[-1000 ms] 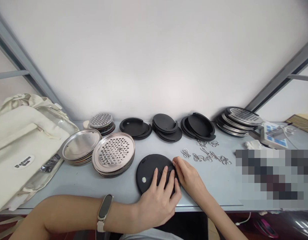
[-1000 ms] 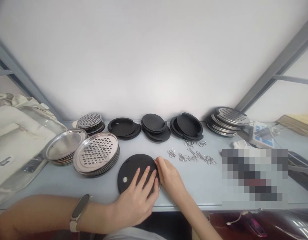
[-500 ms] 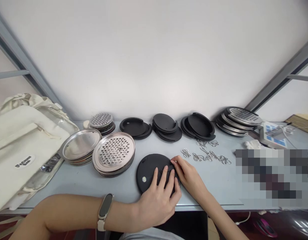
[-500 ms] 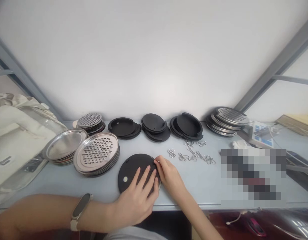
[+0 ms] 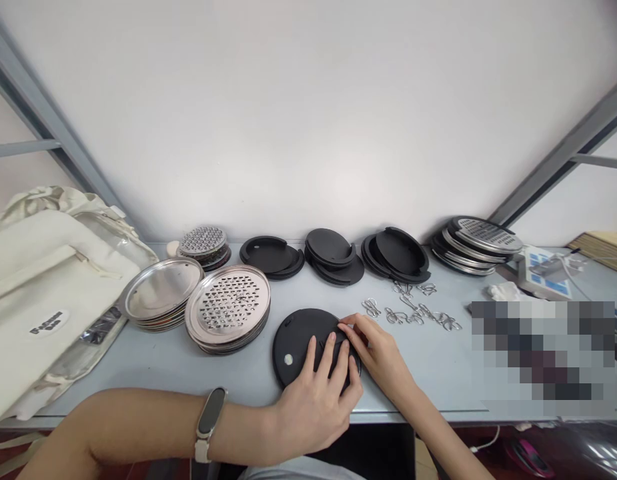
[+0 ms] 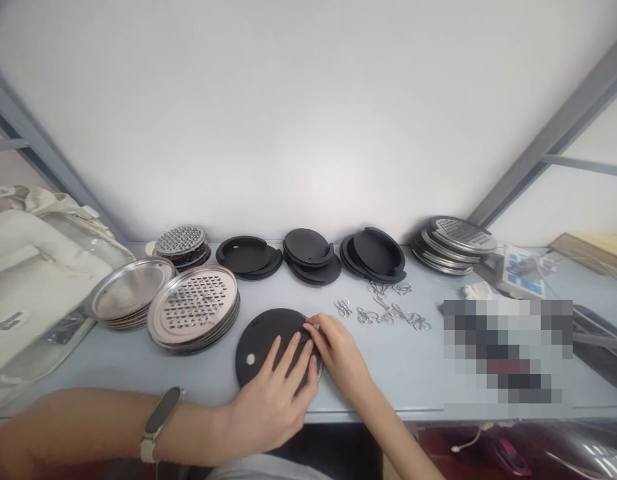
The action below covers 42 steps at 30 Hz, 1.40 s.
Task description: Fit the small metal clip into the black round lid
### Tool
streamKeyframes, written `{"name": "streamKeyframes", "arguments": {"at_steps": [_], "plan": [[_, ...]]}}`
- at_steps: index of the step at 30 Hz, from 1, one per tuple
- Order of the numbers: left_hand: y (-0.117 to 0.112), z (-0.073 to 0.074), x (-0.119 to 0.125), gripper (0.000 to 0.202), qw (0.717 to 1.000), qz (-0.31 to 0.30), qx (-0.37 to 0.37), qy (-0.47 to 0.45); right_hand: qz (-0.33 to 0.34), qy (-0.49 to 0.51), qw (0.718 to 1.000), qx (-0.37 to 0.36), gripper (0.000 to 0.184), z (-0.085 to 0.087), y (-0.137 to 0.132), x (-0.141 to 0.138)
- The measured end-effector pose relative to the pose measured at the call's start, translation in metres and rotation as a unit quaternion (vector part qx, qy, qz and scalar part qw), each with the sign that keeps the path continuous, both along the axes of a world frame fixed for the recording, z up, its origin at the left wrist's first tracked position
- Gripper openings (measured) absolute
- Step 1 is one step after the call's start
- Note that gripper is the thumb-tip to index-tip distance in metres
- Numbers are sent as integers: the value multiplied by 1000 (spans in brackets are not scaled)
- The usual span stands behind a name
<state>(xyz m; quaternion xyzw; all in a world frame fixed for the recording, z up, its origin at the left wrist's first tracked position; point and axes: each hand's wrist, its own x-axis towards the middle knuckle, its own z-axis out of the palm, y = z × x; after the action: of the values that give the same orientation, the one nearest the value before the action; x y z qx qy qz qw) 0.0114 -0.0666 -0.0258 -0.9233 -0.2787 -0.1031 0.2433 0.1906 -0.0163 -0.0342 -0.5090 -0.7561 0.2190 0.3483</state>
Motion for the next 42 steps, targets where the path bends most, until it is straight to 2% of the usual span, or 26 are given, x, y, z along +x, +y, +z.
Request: {"name": "streamKeyframes", "arguments": {"at_steps": [21, 42], "plan": [[0, 2, -1, 52, 1000, -2, 3, 5, -5, -14, 998, 56, 15, -1, 1, -3], [1, 4, -1, 53, 1000, -7, -1, 7, -3, -12, 999, 50, 21, -1, 1, -3]]}}
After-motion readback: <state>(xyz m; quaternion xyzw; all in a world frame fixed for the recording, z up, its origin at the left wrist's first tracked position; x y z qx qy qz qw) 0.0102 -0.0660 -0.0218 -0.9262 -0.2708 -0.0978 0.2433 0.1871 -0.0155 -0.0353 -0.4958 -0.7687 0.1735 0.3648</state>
